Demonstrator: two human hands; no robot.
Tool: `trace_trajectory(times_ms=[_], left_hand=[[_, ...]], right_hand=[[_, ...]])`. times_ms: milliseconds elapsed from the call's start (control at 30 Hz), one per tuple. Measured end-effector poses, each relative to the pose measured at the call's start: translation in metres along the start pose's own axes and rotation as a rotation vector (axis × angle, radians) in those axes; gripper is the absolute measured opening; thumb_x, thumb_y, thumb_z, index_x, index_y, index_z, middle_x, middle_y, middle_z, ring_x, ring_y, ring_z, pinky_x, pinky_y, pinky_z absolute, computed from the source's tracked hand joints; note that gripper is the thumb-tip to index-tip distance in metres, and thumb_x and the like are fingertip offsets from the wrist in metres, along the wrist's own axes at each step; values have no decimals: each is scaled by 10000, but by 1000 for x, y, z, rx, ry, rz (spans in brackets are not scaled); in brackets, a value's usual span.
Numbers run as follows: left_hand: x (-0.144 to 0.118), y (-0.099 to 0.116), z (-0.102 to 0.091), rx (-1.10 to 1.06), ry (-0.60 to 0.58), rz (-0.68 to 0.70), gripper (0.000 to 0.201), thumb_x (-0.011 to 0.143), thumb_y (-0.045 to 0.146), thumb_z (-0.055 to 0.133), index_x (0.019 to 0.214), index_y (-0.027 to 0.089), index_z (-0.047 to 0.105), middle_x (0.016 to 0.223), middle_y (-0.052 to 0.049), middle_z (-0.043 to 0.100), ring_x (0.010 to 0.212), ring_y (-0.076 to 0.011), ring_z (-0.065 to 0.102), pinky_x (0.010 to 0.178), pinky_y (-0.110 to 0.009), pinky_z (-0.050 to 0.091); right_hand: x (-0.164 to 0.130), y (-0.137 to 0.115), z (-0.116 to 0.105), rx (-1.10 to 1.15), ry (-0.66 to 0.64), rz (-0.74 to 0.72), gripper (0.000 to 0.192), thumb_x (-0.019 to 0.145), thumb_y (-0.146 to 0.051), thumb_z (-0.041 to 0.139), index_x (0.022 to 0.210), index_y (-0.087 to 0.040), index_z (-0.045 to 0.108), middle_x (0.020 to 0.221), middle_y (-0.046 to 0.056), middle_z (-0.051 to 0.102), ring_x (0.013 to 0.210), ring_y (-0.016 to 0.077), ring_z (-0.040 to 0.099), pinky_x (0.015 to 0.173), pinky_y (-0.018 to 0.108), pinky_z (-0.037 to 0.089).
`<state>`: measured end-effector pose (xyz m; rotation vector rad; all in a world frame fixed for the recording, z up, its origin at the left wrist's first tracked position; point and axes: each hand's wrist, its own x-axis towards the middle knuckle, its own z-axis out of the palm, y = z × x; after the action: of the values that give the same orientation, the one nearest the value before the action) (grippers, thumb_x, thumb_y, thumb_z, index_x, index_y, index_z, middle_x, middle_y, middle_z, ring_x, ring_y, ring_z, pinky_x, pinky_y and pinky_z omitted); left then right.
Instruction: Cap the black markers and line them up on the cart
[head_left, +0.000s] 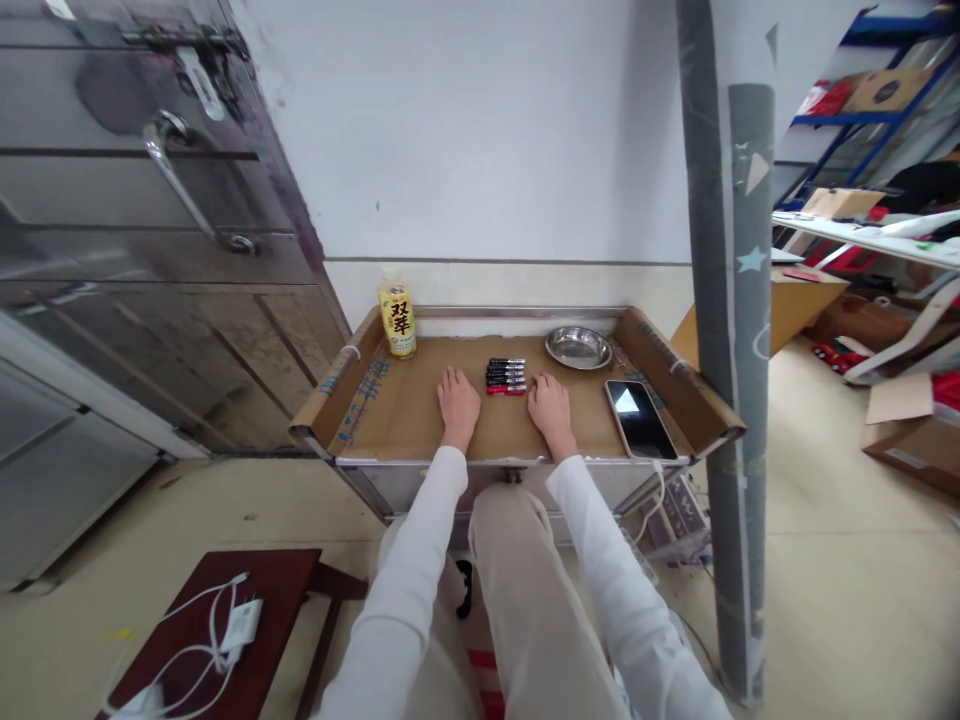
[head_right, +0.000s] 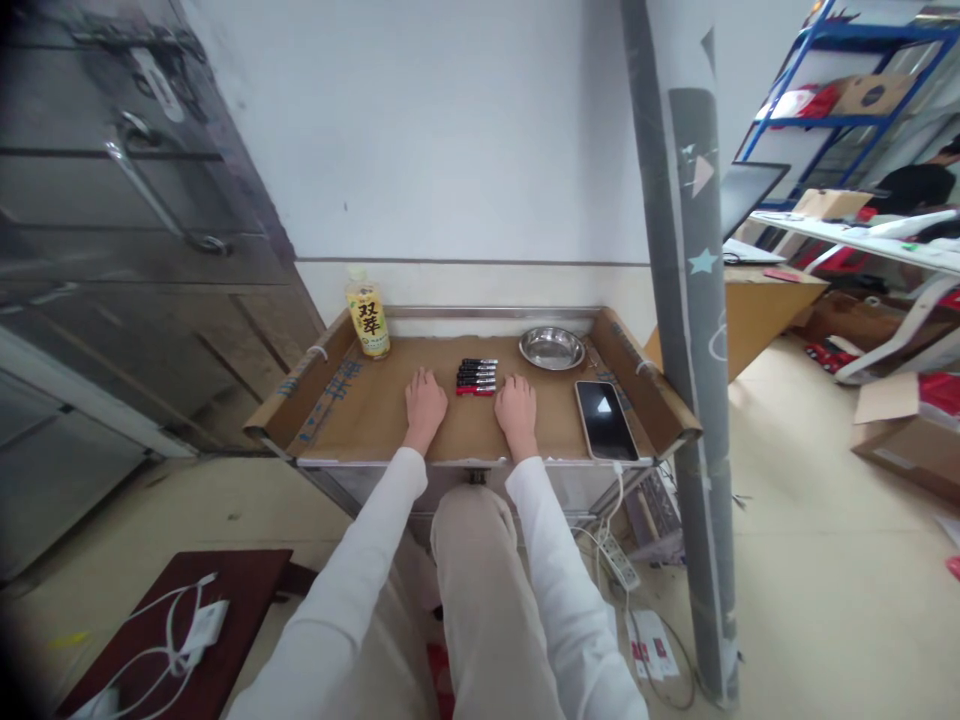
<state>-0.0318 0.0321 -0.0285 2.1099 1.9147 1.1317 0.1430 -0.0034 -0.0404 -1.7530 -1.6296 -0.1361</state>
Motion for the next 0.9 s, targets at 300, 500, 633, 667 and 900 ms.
trace_trajectory(times_ms=[300, 500, 633, 667, 900], left_hand=[[-1, -2, -1, 15, 18, 39, 425, 849, 80, 393, 1249, 76, 537, 1364, -272, 533, 1328, -335, 467, 1054, -554, 379], [-2, 10, -11, 262, -114, -25, 448, 905, 125, 348, 1314, 19, 499, 1459, -238, 448, 1374, -307, 406, 1099, -452, 355], [-3, 13, -15, 282, -129, -24, 451, 911, 119, 338, 1321, 25, 500, 1463, -231, 447, 1373, -300, 410, 1099, -437, 355], [-3, 13, -15, 278, -126, -23, 448, 911, 115, 336, 1318, 32, 504, 1458, -229, 454, 1372, -298, 412, 1097, -437, 356], [-3, 8, -11, 228, -101, -13, 427, 905, 110, 356, 1298, 51, 512, 1440, -231, 474, 1367, -306, 419, 1094, -448, 354]], right_hand=[[0, 0, -3, -2, -38, 13, 302, 892, -123, 407, 1110, -115, 616, 1215, 216, 612, 1111, 280, 555, 949, 404, 384], [0, -4, -9, -129, -97, 1, 298, 921, -149, 399, 1121, -104, 615, 1197, 176, 632, 1080, 260, 558, 929, 355, 372], [-1, -6, -12, -151, -114, 11, 291, 925, -157, 405, 1119, -112, 616, 1172, 161, 639, 1050, 255, 562, 908, 346, 367], [0, -6, -12, -153, -116, 11, 289, 925, -157, 405, 1117, -113, 617, 1168, 160, 639, 1046, 256, 562, 905, 346, 367], [0, -8, -13, -151, -104, 5, 277, 916, -151, 398, 1088, -119, 614, 1137, 160, 637, 1009, 259, 560, 882, 355, 370]])
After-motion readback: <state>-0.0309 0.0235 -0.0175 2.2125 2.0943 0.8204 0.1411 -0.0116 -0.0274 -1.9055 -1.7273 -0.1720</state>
